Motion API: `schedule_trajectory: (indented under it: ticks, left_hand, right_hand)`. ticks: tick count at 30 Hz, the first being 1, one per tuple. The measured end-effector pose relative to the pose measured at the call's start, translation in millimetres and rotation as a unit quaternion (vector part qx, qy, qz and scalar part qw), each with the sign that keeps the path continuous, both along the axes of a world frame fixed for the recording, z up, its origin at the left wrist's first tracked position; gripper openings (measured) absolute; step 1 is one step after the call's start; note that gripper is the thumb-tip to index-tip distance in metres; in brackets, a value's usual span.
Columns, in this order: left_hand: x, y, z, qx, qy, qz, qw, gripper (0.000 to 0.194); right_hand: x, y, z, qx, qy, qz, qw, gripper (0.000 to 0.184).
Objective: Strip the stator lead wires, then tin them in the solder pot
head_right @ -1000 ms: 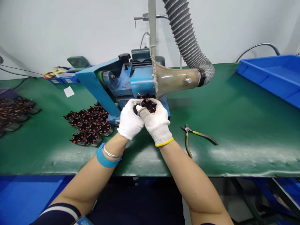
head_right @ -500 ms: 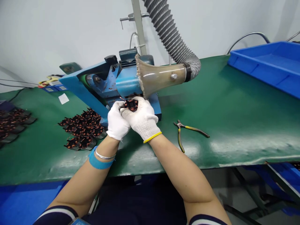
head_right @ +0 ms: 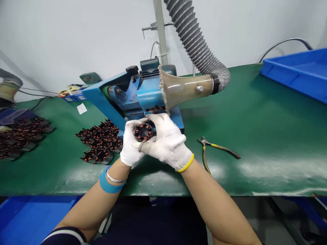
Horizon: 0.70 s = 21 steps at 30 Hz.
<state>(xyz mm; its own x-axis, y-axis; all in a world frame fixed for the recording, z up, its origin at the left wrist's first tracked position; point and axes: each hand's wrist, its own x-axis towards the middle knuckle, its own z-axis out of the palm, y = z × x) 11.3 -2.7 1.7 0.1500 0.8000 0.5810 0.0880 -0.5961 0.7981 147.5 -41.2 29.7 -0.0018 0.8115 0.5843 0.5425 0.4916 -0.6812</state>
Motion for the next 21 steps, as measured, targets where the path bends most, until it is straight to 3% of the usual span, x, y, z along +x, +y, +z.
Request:
schedule_trajectory:
  ticks: [2,4,7,10,16,19,21]
  left_hand:
    - [-2,-2,5.9,-0.033,-0.008,-0.008,0.999,0.058]
    - [-5,-3,12.0,-0.062,0.003,-0.01,0.998,0.056]
    - [-11,-1,18.0,-0.095,0.014,-0.051,0.994,0.069]
    - [-15,1,20.9,-0.164,0.011,-0.126,0.978,0.078]
    - [-15,0,25.6,-0.228,-0.019,-0.184,0.956,0.064]
    - [-13,-2,26.4,-0.24,-0.018,-0.191,0.952,0.055]
    - [-12,-5,26.1,-0.249,-0.005,-0.183,0.951,0.056]
  right_hand:
    - [10,-2,6.8,0.059,-0.006,0.046,0.997,0.072]
    - [16,-3,13.1,0.104,-0.015,0.084,0.991,0.065]
    - [16,-4,16.4,0.153,-0.081,0.109,0.979,0.057]
    - [11,-3,12.6,0.171,-0.161,0.095,0.967,0.059]
    - [9,-4,7.7,0.144,-0.204,0.044,0.967,0.058]
    - [8,-3,3.4,0.115,-0.146,0.016,0.982,0.054]
    - [7,2,-2.4,0.067,0.0,-0.013,0.998,0.05]
